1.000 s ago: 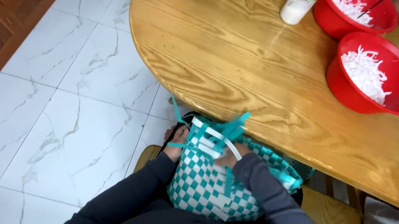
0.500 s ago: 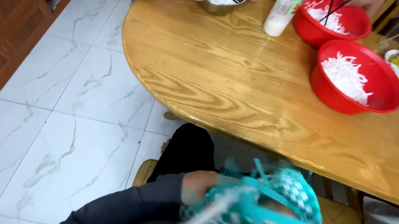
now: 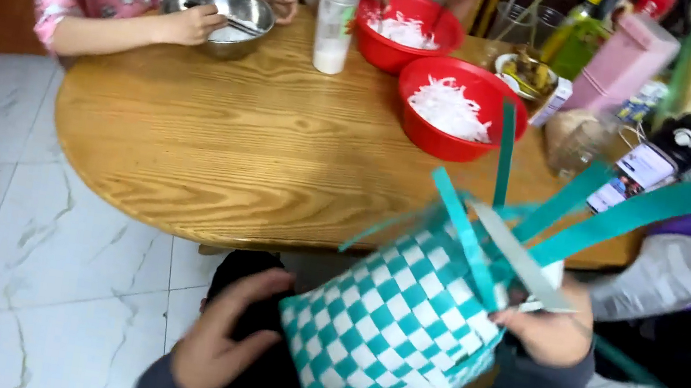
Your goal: Weaving and tucking plastic strips to finish the edge of a handmade basket
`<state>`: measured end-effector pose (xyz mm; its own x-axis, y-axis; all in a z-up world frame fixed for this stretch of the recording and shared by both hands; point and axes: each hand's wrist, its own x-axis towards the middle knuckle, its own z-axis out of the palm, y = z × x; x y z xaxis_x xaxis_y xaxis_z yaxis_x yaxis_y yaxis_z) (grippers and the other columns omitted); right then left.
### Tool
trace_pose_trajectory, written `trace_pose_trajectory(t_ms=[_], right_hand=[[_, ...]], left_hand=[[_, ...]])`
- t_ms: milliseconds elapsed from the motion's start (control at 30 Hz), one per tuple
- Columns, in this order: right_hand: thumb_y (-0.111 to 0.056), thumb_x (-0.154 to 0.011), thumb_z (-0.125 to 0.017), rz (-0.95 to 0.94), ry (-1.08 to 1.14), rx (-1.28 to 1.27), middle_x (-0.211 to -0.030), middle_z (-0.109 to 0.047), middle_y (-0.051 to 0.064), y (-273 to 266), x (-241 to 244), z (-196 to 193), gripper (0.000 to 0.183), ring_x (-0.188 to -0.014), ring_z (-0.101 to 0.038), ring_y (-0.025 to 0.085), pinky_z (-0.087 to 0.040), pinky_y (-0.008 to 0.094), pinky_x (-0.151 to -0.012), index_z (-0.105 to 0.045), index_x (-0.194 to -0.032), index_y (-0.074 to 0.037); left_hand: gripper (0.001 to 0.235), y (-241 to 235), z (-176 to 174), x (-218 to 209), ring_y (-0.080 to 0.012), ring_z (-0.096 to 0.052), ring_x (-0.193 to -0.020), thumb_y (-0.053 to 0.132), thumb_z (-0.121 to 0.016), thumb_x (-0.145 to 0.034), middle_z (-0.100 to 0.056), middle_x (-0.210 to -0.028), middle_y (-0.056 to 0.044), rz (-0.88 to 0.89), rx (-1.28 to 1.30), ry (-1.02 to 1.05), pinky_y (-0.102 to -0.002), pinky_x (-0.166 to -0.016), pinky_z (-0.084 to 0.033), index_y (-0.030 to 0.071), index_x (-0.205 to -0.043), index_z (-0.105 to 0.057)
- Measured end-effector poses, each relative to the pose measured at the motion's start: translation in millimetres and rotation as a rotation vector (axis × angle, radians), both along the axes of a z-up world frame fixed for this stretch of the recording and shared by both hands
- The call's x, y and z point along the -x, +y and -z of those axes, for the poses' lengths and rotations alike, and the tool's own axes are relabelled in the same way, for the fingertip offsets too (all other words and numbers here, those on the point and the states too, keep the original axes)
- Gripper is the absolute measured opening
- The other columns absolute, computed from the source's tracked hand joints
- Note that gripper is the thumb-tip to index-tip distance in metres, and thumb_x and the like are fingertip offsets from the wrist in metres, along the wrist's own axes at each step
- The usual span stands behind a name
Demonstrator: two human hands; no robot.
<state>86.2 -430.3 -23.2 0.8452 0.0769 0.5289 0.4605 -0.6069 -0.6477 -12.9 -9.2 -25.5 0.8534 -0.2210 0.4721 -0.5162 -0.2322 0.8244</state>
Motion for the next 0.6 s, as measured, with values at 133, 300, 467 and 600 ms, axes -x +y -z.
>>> trace_pose_trajectory(t_ms=[133,300,467,600], right_hand=[[-0.054,-0.065,-0.069,-0.404,-0.161,-0.217,-0.067,-0.063,0.0,55.2,-41.1,-41.8,0.041,-0.069,-0.06,0.017,-0.048,0.034,-0.062,-0.063,-0.076,-0.016],[-0.032,-0.073,-0.074,-0.981,-0.286,-0.047,-0.072,-0.062,0.006,125.7,-77.1,-92.6,0.022,-0.081,-0.062,0.026,-0.039,0.05,-0.107,-0.064,-0.076,-0.013],[-0.036,-0.08,-0.067,-1.027,-0.26,0.27,-0.087,-0.066,0.005,154.9,-100.9,-49.9,0.02,-0.091,-0.064,0.026,-0.031,0.046,-0.108,-0.069,-0.084,-0.016],[-0.04,-0.081,-0.068,-0.979,-0.065,0.352,-0.056,-0.039,0.003,174.2,-74.0,-51.6,0.037,-0.055,-0.04,0.021,-0.033,0.035,-0.058,-0.05,-0.063,-0.013]], left_hand=[[0.048,22.3,5.2,25.1,-0.0349,-0.054,-0.126,0.007,-0.054,-0.088,-0.05,-0.134,-0.026,-0.063,0.309,-0.138,-0.043,-0.111,-0.042,-0.003,-0.132,-0.037],[0.038,34.1,-9.0,44.7,-0.0369,-0.061,-0.113,0.034,-0.055,-0.091,-0.058,-0.117,-0.019,-0.35,0.09,-0.547,-0.05,-0.1,-0.054,0.009,-0.119,-0.052],[0.026,9.2,-51.8,45.6,-0.0267,-0.063,-0.089,0.033,-0.052,-0.095,-0.063,-0.102,-0.008,-0.152,-0.167,-0.523,-0.042,-0.082,-0.051,0.011,-0.105,-0.062],[0.031,-13.3,-51.6,33.1,-0.0253,-0.056,-0.087,0.036,-0.052,-0.097,-0.059,-0.101,-0.008,-0.005,-0.354,-0.41,-0.039,-0.076,-0.043,0.01,-0.111,-0.061]])
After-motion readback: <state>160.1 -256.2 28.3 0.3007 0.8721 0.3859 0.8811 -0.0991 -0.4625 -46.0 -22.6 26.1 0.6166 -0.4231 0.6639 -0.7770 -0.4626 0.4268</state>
